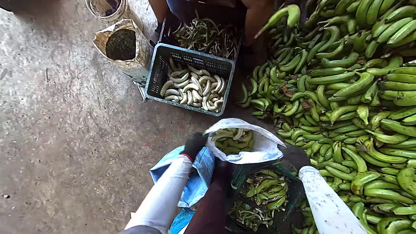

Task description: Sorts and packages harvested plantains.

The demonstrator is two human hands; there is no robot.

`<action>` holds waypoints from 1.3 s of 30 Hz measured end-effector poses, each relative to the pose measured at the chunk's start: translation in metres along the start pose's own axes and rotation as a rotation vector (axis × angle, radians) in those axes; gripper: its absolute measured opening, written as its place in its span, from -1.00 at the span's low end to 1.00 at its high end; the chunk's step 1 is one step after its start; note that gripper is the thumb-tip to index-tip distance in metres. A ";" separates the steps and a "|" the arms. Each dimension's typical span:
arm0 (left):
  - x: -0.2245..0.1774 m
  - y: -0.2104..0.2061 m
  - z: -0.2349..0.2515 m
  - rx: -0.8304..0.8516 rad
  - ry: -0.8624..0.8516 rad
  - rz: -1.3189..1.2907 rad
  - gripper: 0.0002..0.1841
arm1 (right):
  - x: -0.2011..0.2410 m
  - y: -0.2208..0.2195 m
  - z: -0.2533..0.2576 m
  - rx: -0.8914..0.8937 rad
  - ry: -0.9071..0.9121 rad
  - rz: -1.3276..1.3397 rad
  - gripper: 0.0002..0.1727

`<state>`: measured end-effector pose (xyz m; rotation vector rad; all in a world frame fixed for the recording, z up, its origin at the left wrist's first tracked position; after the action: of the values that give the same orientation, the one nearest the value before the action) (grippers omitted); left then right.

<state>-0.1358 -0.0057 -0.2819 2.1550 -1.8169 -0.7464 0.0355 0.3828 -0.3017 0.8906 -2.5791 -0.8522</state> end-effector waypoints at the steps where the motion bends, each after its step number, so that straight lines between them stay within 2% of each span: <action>1: -0.019 -0.021 -0.010 0.042 -0.013 0.046 -0.45 | -0.010 -0.001 0.004 -0.004 -0.013 0.019 -0.29; 3: -0.046 -0.073 -0.038 0.122 -0.058 0.087 -0.44 | -0.015 -0.011 -0.004 -0.014 -0.033 0.095 -0.29; 5: -0.047 -0.089 -0.047 0.149 -0.111 0.053 -0.46 | 0.009 -0.027 -0.026 0.020 0.011 0.101 -0.26; 6: -0.031 -0.079 -0.043 0.125 -0.104 0.033 -0.46 | 0.029 -0.042 -0.041 0.072 0.058 0.038 -0.25; 8: 0.035 -0.042 -0.023 0.038 0.022 0.023 -0.44 | 0.056 -0.072 -0.064 0.181 0.142 -0.054 -0.27; 10: 0.090 -0.012 -0.014 -0.029 0.146 -0.063 -0.39 | 0.056 -0.059 -0.060 0.166 0.142 -0.038 -0.29; 11: 0.094 -0.008 -0.015 -0.042 0.165 -0.095 -0.37 | 0.048 -0.046 -0.055 0.132 0.122 -0.038 -0.30; 15: 0.060 -0.025 -0.029 -0.001 0.097 -0.045 -0.41 | 0.036 -0.033 -0.053 0.105 0.109 -0.108 -0.30; 18: 0.068 -0.016 -0.027 0.040 0.101 0.047 -0.51 | 0.012 -0.036 -0.046 0.096 0.126 -0.175 -0.27; 21: 0.063 -0.024 -0.026 0.023 0.082 -0.026 -0.42 | 0.015 -0.036 -0.049 0.131 0.085 -0.054 -0.28; 23: 0.030 -0.040 -0.027 0.021 0.038 -0.151 -0.33 | 0.021 -0.038 -0.049 0.110 0.080 0.131 -0.31; 25: -0.025 -0.059 -0.039 0.052 -0.027 -0.104 -0.33 | 0.010 -0.043 -0.050 0.096 0.068 0.157 -0.30; 27: -0.071 -0.082 -0.060 0.113 -0.114 -0.010 -0.34 | -0.034 -0.045 -0.047 0.059 0.012 0.141 -0.26; 29: -0.088 -0.092 -0.076 0.186 -0.210 0.014 -0.46 | -0.076 -0.054 -0.052 0.040 -0.066 0.187 -0.23; 31: -0.077 -0.075 -0.074 0.175 -0.210 0.006 -0.50 | -0.082 -0.067 -0.064 0.043 -0.108 0.240 -0.23; 33: -0.057 -0.045 -0.043 0.051 -0.167 0.000 -0.45 | -0.049 -0.062 -0.073 0.034 -0.077 0.346 -0.28; 36: -0.038 -0.005 -0.003 -0.087 -0.069 0.062 -0.27 | 0.015 -0.035 -0.072 0.005 0.108 0.413 -0.34; 39: -0.006 0.005 0.011 -0.134 -0.026 0.000 -0.24 | 0.032 -0.017 -0.063 -0.032 0.202 0.364 -0.38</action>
<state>-0.1465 0.0011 -0.2867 2.0701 -1.7261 -0.8742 0.0460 0.3240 -0.2608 0.4486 -2.4345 -0.6592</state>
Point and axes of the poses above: each hand's wrist, its own z-axis towards the middle knuckle, its own y-axis out of the back of the hand, x = y × z, the point moved 10 cm from there along z, towards the middle knuckle, and after that the axes turned 7 degrees about z, right-handed, at the moved point
